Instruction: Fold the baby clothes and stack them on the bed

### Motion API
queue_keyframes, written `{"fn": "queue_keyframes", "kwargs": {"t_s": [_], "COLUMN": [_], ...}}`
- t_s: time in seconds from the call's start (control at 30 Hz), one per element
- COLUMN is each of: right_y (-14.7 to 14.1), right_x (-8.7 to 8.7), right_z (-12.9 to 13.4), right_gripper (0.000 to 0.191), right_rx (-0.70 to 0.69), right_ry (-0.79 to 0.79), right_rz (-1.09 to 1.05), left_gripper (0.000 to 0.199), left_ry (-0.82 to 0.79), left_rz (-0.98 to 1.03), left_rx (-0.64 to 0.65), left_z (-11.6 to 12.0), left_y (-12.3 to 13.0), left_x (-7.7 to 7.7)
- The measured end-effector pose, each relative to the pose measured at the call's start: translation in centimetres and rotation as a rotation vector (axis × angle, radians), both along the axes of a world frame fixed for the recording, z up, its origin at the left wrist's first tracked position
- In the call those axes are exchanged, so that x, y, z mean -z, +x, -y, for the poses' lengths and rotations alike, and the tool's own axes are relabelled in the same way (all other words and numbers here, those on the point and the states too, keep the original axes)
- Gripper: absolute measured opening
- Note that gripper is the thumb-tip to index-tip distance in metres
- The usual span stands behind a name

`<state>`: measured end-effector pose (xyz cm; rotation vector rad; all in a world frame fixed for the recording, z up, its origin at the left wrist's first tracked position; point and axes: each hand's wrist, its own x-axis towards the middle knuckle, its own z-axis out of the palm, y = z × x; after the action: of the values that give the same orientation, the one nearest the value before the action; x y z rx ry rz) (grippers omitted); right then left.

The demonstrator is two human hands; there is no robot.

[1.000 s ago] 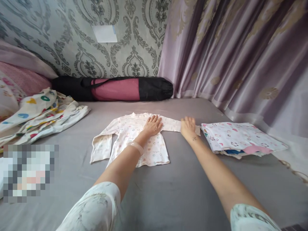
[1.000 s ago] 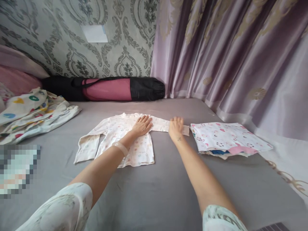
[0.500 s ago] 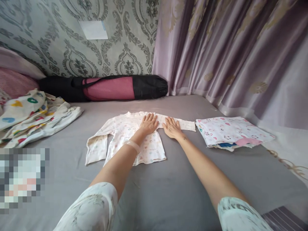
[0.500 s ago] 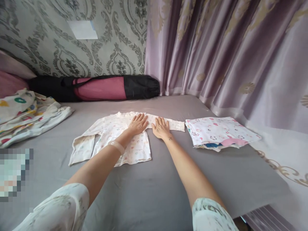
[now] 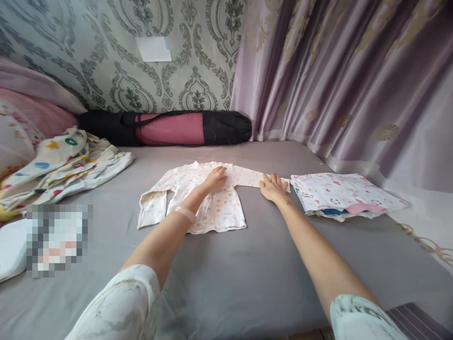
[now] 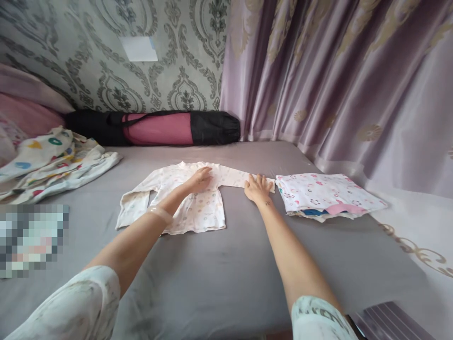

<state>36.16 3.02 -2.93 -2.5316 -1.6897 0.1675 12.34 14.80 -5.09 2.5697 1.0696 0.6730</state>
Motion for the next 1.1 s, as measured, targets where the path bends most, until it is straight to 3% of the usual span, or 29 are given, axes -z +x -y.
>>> {"fn": "queue_keyframes", "kwargs": {"t_s": [0.13, 0.23, 0.37, 0.6, 0.73, 0.87, 0.97, 1.03, 1.1], "right_y": [-2.1, -4.2, -5.6, -4.8, -4.4, -4.1, -3.7, -3.7, -4.0], "right_x": [-0.5, -0.8, -0.9, -1.1, -1.6, -2.0, -2.0, -2.0, -2.1], "right_z": [-0.3, -1.0, -1.9, -2.5, -3.0, -3.5, -3.8, -3.8, -3.6], "right_gripper": [0.039, 0.025, 0.020, 0.029, 0.031, 0.031, 0.031, 0.031, 0.032], "right_rx": [-0.314, -0.557, -0.689, -0.876, -0.937, -0.963, -0.972, -0.958, -0.906], "right_ry": [0.278, 0.294, 0.283, 0.275, 0.252, 0.228, 0.213, 0.202, 0.181], "right_rz": [0.053, -0.024, 0.000, 0.166, 0.273, 0.352, 0.356, 0.334, 0.298], "left_gripper": [0.029, 0.027, 0.027, 0.014, 0.020, 0.019, 0.014, 0.015, 0.023], "left_ry": [0.056, 0.008, -0.066, -0.045, 0.018, -0.052, -0.141, -0.137, -0.095], "left_rz": [0.033, -0.040, -0.175, -0.281, -0.336, -0.208, -0.078, -0.059, -0.070], "left_rx": [0.126, 0.288, 0.317, 0.163, 0.135, 0.102, 0.148, 0.213, 0.194], "left_z": [6.1, 11.9, 16.9, 18.3, 18.6, 18.4, 18.1, 18.1, 18.3], "left_y": [-2.6, -2.3, -1.0, -0.5, 0.0, 0.1, -0.3, -0.5, -0.5], "left_x": [-2.2, -3.9, -4.5, -3.9, -3.7, -3.1, -3.1, -3.3, -3.4]}}
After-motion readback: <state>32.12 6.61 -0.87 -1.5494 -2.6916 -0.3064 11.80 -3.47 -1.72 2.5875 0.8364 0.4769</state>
